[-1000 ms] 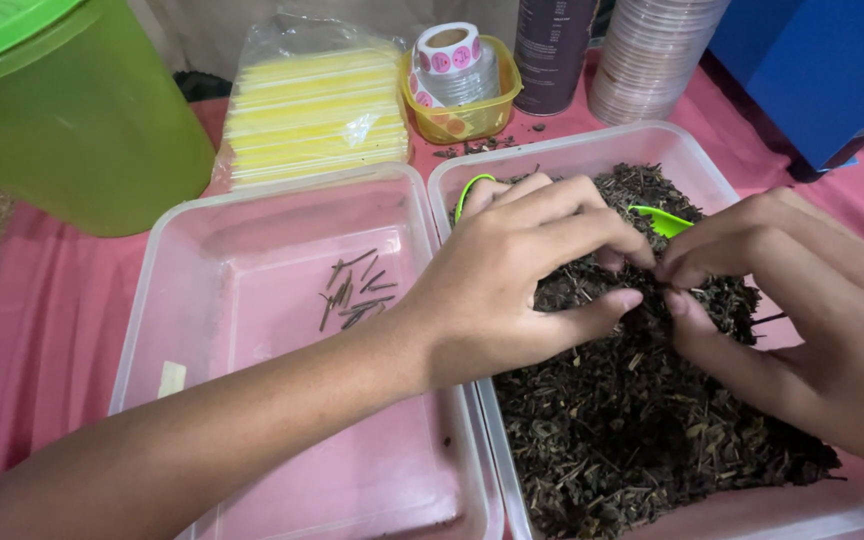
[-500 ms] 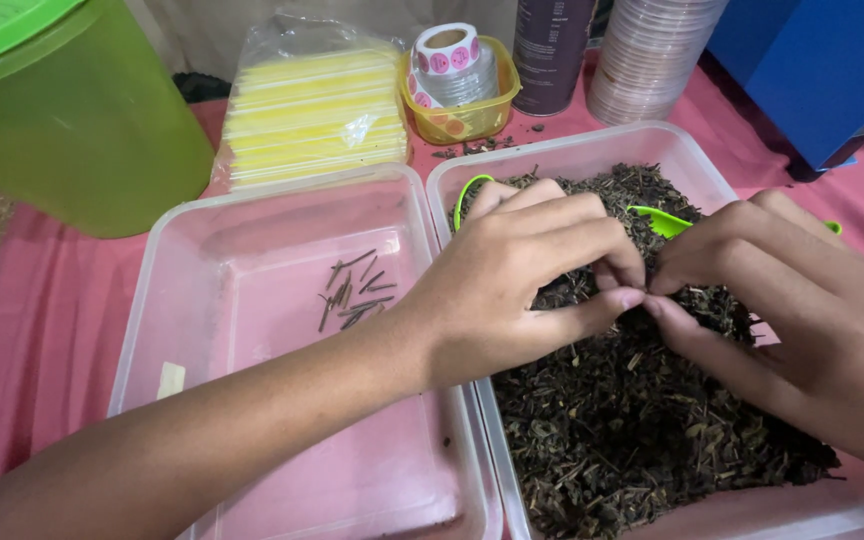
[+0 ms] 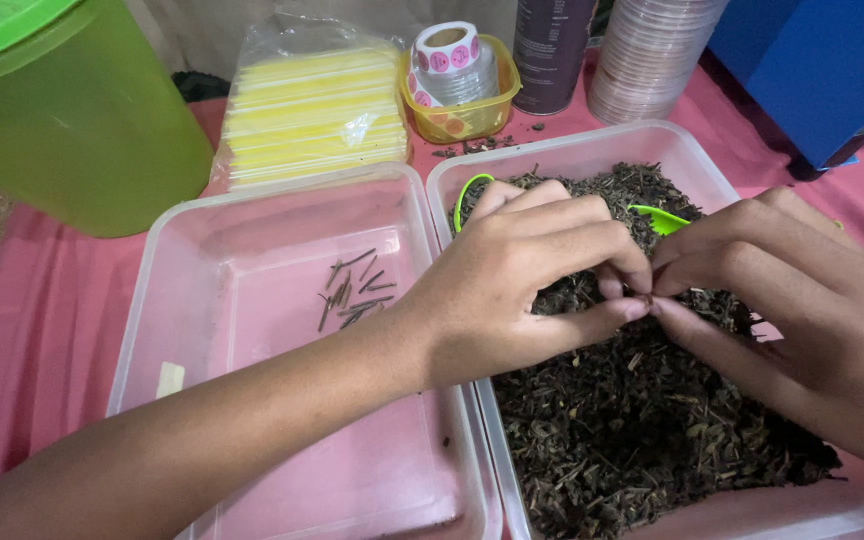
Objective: Sorting tea leaves by manually removing stems and twigs into a separate container
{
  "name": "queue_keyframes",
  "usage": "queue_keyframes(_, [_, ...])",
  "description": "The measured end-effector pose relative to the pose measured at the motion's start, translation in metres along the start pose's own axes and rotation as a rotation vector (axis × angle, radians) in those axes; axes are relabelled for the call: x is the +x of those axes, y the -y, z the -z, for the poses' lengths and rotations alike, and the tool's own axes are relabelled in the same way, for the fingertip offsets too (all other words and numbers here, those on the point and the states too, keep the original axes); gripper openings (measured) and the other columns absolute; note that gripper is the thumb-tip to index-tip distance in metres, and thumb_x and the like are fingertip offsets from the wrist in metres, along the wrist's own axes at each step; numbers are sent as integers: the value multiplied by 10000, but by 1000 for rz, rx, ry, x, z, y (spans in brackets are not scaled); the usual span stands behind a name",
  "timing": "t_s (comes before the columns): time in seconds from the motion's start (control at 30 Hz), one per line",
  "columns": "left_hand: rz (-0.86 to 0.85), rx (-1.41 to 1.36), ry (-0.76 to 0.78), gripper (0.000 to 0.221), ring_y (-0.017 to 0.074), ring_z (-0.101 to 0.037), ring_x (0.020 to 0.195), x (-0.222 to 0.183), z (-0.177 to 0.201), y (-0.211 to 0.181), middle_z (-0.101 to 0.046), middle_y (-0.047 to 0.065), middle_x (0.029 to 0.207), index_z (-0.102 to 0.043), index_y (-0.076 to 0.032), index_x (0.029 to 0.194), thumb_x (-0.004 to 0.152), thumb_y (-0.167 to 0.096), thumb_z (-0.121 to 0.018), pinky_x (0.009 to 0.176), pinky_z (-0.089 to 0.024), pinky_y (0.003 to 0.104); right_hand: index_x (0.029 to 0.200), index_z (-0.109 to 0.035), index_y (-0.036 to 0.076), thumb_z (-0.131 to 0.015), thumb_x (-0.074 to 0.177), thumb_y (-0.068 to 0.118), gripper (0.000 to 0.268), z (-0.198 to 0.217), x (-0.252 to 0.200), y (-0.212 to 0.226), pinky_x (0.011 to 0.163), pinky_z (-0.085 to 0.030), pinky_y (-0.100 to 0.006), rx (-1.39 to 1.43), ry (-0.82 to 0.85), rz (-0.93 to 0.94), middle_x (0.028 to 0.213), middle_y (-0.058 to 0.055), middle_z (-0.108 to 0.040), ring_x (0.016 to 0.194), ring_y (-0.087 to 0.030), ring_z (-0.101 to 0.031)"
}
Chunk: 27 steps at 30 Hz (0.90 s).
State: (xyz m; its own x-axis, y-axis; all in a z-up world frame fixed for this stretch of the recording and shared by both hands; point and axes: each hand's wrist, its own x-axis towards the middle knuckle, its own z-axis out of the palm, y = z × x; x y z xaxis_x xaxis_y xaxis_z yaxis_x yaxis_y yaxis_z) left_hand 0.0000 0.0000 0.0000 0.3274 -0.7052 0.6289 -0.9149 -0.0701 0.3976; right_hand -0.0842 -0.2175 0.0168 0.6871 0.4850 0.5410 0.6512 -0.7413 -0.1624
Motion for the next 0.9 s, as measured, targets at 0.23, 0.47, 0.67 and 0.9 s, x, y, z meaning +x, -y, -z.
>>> queue_keyframes(0.23, [3,12,-1,143,133,-573,937,1,1,-2,-611,-110,923,-627,-238,979,960,-378,-651,945,-304,355,1051,-666,52,-678,905,155,179,-3,0,0,810,-504,-339,4,2,4,1035,-43,-705,925,-220,-653])
queue_keyframes(0.47, [-4,-7,28,116,135,-579,954,1,1,-1,-629,-108,941,-631,-237,998,986,-352,-625,971,-299,372,1017,-678,56,-716,889,150,164,-3,2,3,773,-499,-325,-11,-21,17,1014,-45,-704,885,-209,-652])
queue_keyframes(0.67, [-12,-15,38,156,131,-576,949,-1,3,-2,-635,-105,965,-639,-257,1038,1024,-378,-543,961,-291,361,1014,-673,77,-659,928,201,152,-4,1,-2,788,-464,-350,-31,3,12,1002,-34,-699,874,-218,-631])
queue_keyframes(0.9, [-13,-26,29,173,126,-557,919,-1,3,-4,-619,-111,927,-685,-262,1018,1011,-385,-564,952,-298,353,999,-676,64,-661,926,178,136,-4,3,0,771,-451,-353,-15,-3,36,957,-30,-688,839,-227,-595])
